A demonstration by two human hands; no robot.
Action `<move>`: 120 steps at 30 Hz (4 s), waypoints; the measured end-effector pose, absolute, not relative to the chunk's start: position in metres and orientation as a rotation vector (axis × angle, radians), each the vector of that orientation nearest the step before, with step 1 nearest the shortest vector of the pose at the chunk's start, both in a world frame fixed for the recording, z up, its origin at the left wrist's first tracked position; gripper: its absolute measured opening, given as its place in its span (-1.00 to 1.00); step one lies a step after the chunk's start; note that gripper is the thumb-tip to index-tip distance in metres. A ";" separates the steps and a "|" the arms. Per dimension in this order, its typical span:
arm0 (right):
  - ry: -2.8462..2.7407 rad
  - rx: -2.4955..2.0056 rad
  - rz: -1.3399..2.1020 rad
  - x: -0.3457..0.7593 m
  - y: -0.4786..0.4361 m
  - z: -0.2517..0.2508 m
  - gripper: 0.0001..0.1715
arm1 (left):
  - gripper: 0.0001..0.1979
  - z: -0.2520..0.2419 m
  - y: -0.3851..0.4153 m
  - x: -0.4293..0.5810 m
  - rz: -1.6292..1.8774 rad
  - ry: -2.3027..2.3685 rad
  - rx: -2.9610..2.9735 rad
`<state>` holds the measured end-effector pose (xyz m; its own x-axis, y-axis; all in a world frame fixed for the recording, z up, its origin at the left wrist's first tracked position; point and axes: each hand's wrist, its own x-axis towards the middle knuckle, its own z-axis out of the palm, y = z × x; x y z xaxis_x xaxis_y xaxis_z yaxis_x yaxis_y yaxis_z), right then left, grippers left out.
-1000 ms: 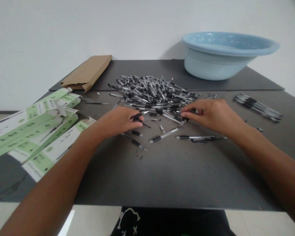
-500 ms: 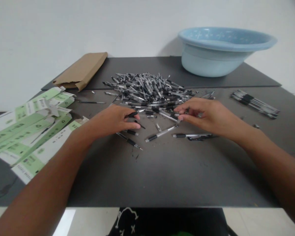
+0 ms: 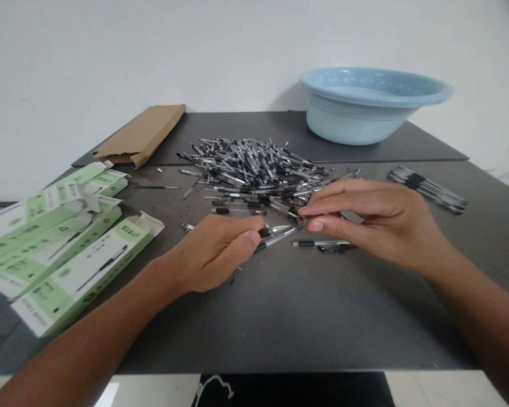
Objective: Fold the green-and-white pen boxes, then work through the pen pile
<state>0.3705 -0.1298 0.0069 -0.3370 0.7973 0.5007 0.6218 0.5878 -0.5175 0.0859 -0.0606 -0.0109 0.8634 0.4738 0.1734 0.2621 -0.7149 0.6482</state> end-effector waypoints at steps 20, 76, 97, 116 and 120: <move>-2.129 -0.947 0.219 0.364 -0.139 0.018 -0.83 | -0.86 -0.004 -0.068 0.083 0.789 0.418 2.787; -2.142 -0.960 0.361 0.361 -0.145 0.006 -0.78 | -0.81 -0.010 -0.083 0.091 0.782 0.505 3.019; -1.879 -0.661 0.457 0.337 -0.135 -0.013 -0.64 | -0.76 -0.022 -0.080 0.097 0.872 0.334 2.800; -1.674 -2.111 0.166 0.538 -0.105 0.018 -0.43 | -0.71 -0.045 -0.056 0.088 1.073 0.625 2.655; -1.637 -2.394 0.226 0.581 -0.098 -0.004 -0.46 | -0.66 -0.041 -0.056 0.088 1.088 0.663 2.620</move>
<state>0.5806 -0.0976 -0.0042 0.3634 0.9316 0.0035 0.8958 -0.3484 -0.2758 0.0876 -0.0556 -0.0413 0.6226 0.4887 0.6112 0.3196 -0.8717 0.3715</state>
